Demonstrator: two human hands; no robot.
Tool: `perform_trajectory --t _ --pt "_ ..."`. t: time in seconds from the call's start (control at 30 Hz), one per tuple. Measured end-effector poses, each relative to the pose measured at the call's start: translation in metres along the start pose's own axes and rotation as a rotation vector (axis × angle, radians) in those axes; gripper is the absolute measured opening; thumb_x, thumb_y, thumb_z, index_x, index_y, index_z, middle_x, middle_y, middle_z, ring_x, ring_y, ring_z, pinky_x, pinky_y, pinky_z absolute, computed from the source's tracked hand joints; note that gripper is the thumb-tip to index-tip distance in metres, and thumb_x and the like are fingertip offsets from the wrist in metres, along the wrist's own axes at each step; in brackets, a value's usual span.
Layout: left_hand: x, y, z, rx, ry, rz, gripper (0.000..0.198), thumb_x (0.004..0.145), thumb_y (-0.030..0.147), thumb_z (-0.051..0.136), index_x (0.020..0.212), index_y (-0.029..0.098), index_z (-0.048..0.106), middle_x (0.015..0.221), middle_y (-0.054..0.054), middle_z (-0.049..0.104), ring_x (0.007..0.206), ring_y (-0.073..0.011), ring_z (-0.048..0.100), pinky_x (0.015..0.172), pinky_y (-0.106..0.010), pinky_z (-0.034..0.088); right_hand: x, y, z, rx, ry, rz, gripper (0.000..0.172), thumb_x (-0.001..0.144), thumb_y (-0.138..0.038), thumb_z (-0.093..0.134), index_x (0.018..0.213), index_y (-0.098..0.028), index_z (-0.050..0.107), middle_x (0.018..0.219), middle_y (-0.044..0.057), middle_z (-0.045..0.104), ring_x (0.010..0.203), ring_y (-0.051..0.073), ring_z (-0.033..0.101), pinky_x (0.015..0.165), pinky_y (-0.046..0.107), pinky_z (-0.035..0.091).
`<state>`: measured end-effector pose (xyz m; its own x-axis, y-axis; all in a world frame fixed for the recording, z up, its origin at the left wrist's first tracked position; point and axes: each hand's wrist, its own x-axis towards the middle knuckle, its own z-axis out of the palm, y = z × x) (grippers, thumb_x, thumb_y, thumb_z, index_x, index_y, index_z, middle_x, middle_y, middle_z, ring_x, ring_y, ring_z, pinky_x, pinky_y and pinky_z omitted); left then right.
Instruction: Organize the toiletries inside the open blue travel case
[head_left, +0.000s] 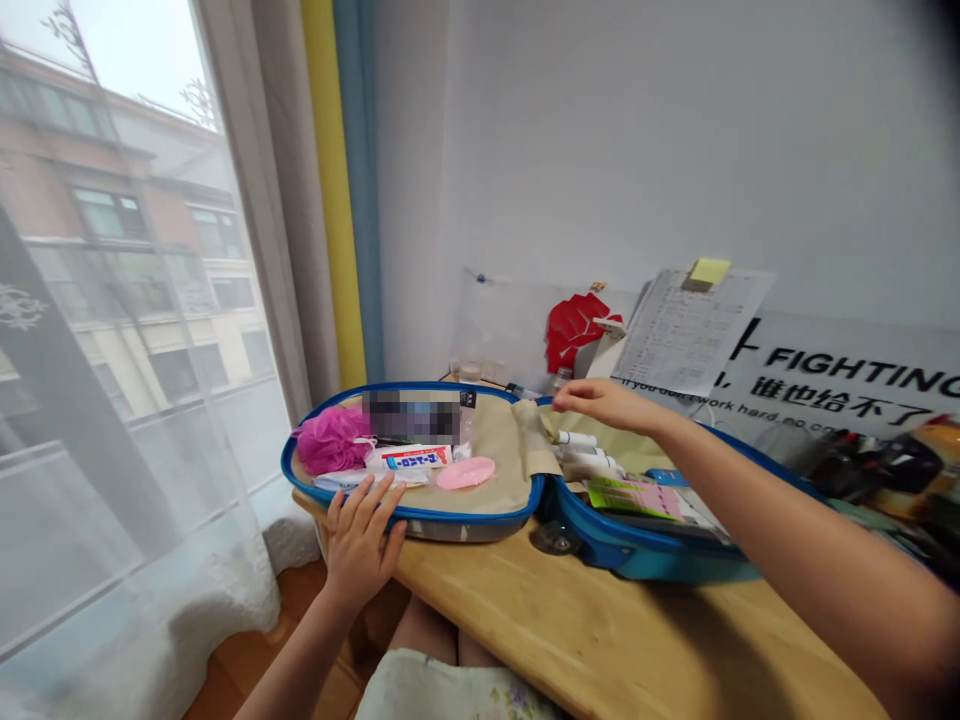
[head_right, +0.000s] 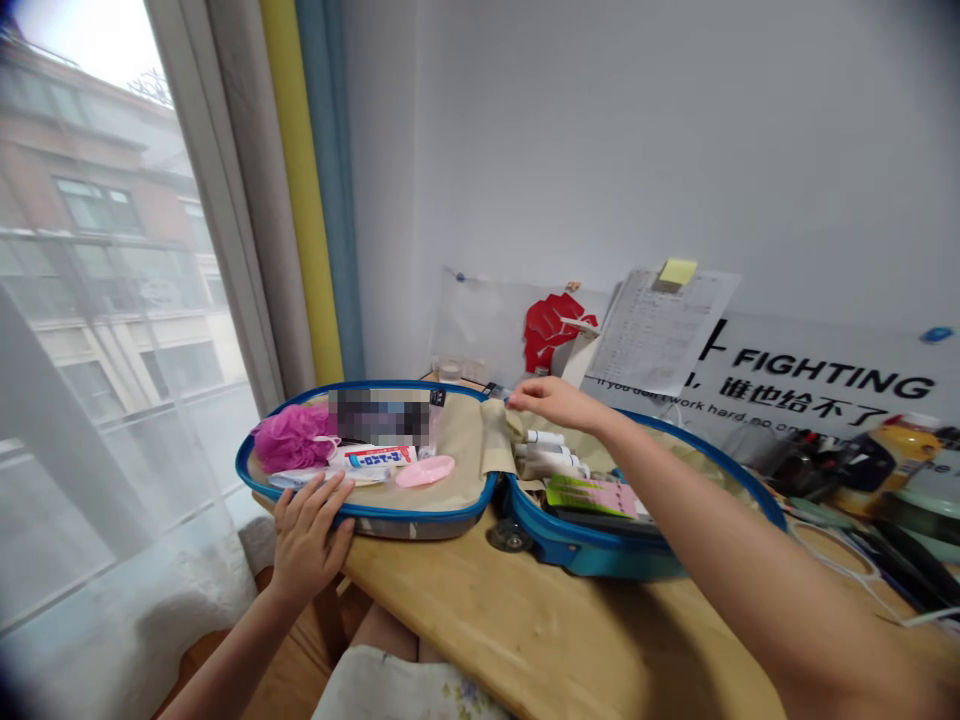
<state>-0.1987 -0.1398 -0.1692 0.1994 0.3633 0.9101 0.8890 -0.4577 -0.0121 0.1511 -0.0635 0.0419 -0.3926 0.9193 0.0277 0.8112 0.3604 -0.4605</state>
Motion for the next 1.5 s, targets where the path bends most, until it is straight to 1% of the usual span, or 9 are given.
perform_trajectory --t 0.13,0.23,0.33,0.5,0.77,1.0,1.27,1.4,1.5 --pt "0.001 0.0 0.0 0.01 0.003 0.012 0.054 0.087 0.023 0.049 0.14 0.022 0.04 0.124 -0.01 0.061 0.123 -0.0254 0.047 0.111 -0.045 0.018 -0.032 0.041 -0.004 -0.095 -0.09 0.131 0.048 0.072 -0.062 0.05 0.079 -0.018 0.066 0.083 0.006 0.069 0.084 0.023 0.061 0.081 0.035 0.045" --pt "-0.001 -0.001 0.001 0.012 0.002 0.012 0.054 0.087 0.023 0.049 0.14 0.022 0.04 0.124 -0.01 0.061 0.124 -0.0256 0.046 0.111 -0.045 0.017 -0.054 0.066 0.007 -0.167 -0.177 0.203 0.037 0.062 -0.052 0.062 0.076 -0.019 0.066 0.077 0.006 0.068 0.076 0.024 0.061 0.073 0.035 0.045" --pt "-0.002 0.0 0.002 0.01 0.001 0.006 0.055 0.087 0.023 0.05 0.141 0.023 0.039 0.125 -0.01 0.06 0.124 -0.0257 0.046 0.111 -0.045 0.017 -0.071 0.08 0.018 -0.209 -0.235 0.245 0.03 0.061 -0.044 0.061 0.078 -0.02 0.066 0.076 0.006 0.068 0.074 0.023 0.062 0.069 0.033 0.045" --pt "0.0 0.001 0.001 0.002 0.014 0.0 0.055 0.087 0.023 0.049 0.141 0.024 0.038 0.124 -0.009 0.061 0.124 -0.0251 0.046 0.112 -0.044 0.016 -0.081 0.081 0.03 -0.291 -0.237 0.247 0.024 0.064 -0.036 0.059 0.082 -0.021 0.063 0.085 0.006 0.068 0.079 0.023 0.062 0.072 0.032 0.045" --pt "0.001 0.004 0.0 -0.02 0.024 -0.022 0.048 0.089 0.025 0.048 0.137 0.022 0.045 0.122 -0.01 0.062 0.123 -0.0248 0.047 0.112 -0.045 0.017 -0.076 0.073 0.037 -0.44 -0.238 0.272 0.013 0.065 -0.025 0.059 0.077 -0.019 0.059 0.081 0.006 0.066 0.075 0.022 0.06 0.064 0.029 0.037" --pt "0.002 0.005 -0.001 -0.044 0.027 -0.039 0.05 0.09 0.025 0.047 0.14 0.024 0.041 0.122 -0.009 0.062 0.123 -0.025 0.047 0.112 -0.045 0.017 -0.077 0.073 0.037 -0.428 -0.283 0.244 0.016 0.069 -0.021 0.055 0.082 -0.02 0.062 0.081 0.003 0.067 0.072 0.018 0.059 0.062 0.026 0.037" --pt "0.003 0.007 -0.002 -0.067 0.035 -0.059 0.047 0.091 0.026 0.045 0.138 0.024 0.044 0.122 -0.008 0.063 0.123 -0.0245 0.047 0.112 -0.044 0.017 -0.081 0.072 0.038 -0.338 -0.174 0.249 0.009 0.065 -0.027 0.06 0.068 -0.02 0.058 0.07 0.004 0.065 0.063 0.017 0.055 0.058 0.028 0.036" --pt "0.003 0.007 -0.001 -0.069 0.037 -0.065 0.044 0.091 0.027 0.046 0.134 0.024 0.048 0.121 -0.008 0.063 0.122 -0.0241 0.048 0.112 -0.044 0.017 -0.078 0.076 0.023 -0.161 -0.064 0.256 0.03 0.07 -0.049 0.058 0.072 -0.02 0.054 0.058 0.001 0.059 0.051 0.014 0.052 0.052 0.027 0.038" --pt "0.004 0.008 -0.001 -0.078 0.041 -0.077 0.043 0.091 0.028 0.046 0.133 0.024 0.05 0.12 -0.008 0.063 0.122 -0.024 0.048 0.112 -0.044 0.017 -0.066 0.072 0.005 0.067 0.138 0.201 0.049 0.063 -0.063 0.061 0.085 -0.02 0.056 0.063 0.0 0.06 0.058 0.014 0.056 0.058 0.028 0.045"
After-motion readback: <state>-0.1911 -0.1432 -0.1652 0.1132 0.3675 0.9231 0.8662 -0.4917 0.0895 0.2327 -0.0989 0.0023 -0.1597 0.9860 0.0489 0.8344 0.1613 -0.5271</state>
